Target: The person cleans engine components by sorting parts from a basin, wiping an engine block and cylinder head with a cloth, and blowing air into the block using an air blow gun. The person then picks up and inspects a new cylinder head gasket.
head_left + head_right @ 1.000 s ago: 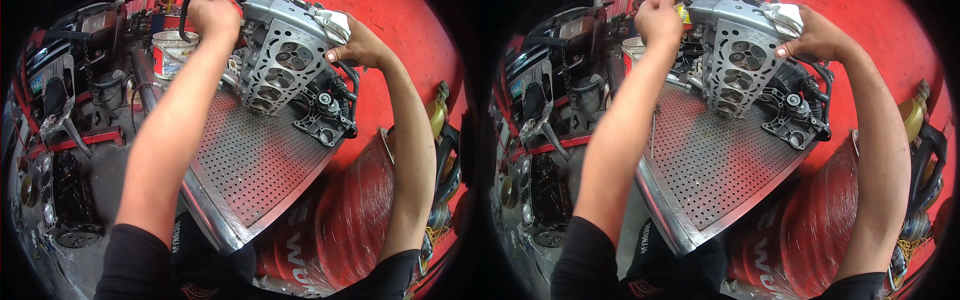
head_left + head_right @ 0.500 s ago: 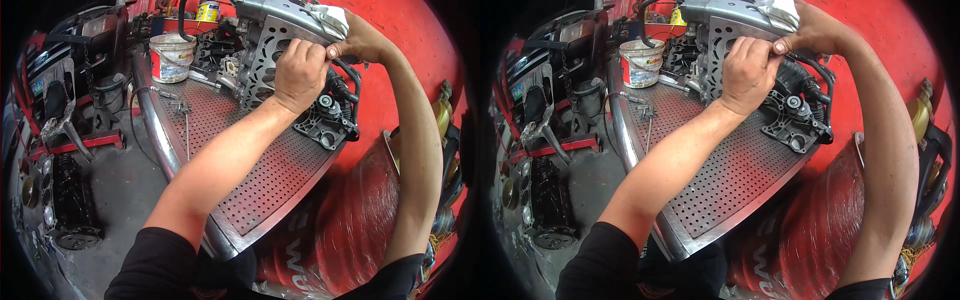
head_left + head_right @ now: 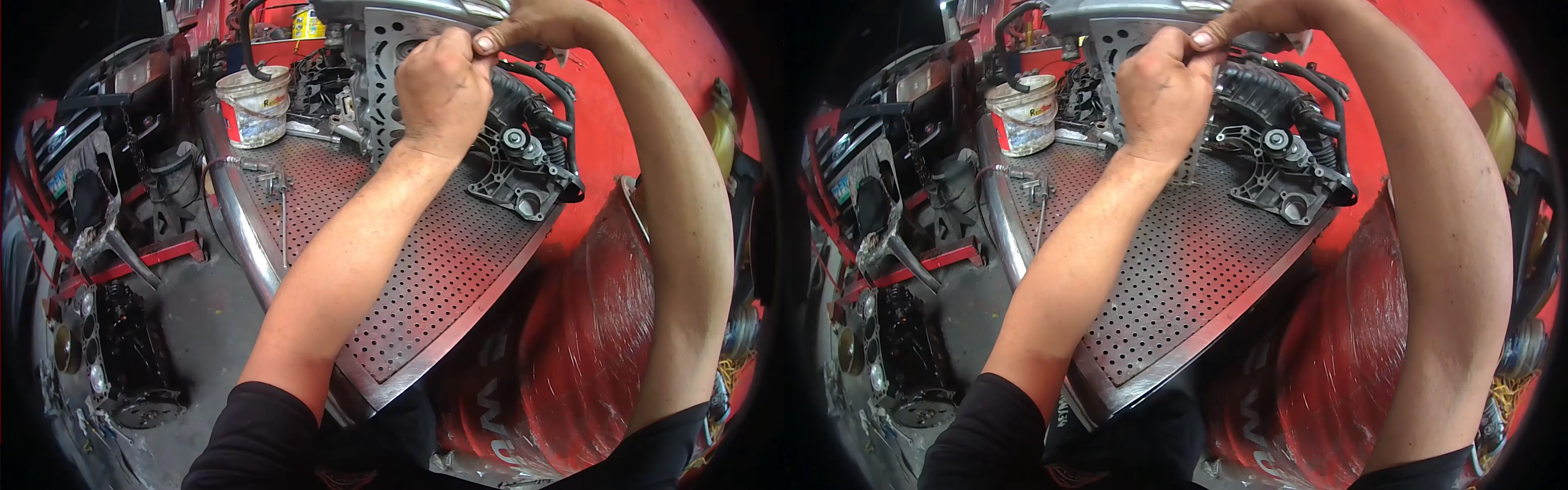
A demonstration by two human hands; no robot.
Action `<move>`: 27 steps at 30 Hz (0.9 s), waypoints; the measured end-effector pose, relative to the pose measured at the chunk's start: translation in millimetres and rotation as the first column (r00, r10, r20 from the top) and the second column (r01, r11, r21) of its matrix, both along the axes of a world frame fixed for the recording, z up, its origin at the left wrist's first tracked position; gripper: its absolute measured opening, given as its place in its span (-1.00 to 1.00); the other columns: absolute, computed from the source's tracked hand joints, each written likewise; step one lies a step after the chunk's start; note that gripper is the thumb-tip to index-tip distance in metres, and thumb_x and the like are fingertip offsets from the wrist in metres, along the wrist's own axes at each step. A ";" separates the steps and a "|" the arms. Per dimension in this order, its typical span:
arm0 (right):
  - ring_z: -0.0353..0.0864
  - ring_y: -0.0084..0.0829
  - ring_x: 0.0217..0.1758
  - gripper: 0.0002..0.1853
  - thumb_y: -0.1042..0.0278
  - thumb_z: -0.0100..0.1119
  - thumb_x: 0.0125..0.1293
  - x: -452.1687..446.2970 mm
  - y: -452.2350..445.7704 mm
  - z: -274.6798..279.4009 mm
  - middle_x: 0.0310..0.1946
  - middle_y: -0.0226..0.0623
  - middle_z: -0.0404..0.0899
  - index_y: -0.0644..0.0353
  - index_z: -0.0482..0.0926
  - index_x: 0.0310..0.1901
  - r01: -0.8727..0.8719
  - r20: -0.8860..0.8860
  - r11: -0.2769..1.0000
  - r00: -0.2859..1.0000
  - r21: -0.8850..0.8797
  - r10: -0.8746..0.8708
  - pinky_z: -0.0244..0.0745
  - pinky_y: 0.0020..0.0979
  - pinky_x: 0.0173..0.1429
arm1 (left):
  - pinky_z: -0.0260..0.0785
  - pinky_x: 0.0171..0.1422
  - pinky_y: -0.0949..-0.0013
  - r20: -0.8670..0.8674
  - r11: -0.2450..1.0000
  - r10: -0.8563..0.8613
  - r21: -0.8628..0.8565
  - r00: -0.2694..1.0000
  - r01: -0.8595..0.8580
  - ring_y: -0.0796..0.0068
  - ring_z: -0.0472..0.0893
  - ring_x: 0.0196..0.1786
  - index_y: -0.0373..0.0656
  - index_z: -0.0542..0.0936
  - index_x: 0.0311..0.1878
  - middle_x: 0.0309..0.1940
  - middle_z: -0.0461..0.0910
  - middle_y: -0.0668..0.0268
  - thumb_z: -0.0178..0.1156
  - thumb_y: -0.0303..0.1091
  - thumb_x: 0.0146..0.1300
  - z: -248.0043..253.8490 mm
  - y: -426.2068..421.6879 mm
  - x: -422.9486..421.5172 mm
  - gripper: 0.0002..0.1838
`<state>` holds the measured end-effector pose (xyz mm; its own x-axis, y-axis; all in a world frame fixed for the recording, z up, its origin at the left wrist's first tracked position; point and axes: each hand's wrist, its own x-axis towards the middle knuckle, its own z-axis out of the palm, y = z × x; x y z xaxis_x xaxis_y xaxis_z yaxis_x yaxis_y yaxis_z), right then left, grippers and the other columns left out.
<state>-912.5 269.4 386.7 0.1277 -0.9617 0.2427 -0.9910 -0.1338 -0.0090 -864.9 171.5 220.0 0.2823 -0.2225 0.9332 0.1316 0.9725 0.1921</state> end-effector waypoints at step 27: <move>0.74 -0.31 -0.32 -0.29 -0.09 0.67 -0.09 0.4 20.6 2.7 -0.21 -0.16 0.73 0.22 0.66 0.02 0.354 0.048 0.935 0.934 0.013 -0.354 0.70 -0.25 -0.33 | 0.45 -0.24 0.38 0.293 0.999 0.033 -0.018 0.956 -0.029 0.50 0.61 -0.44 -0.26 0.70 -0.23 -0.49 0.69 0.22 0.30 -0.28 0.33 5.4 -4.7 22.3 -0.79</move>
<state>-912.1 290.0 389.3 -0.2333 -0.9434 0.2356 -0.9724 0.2258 -0.0587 -842.7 166.8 225.4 0.0026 -0.2050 0.9788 0.0407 0.9780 0.2047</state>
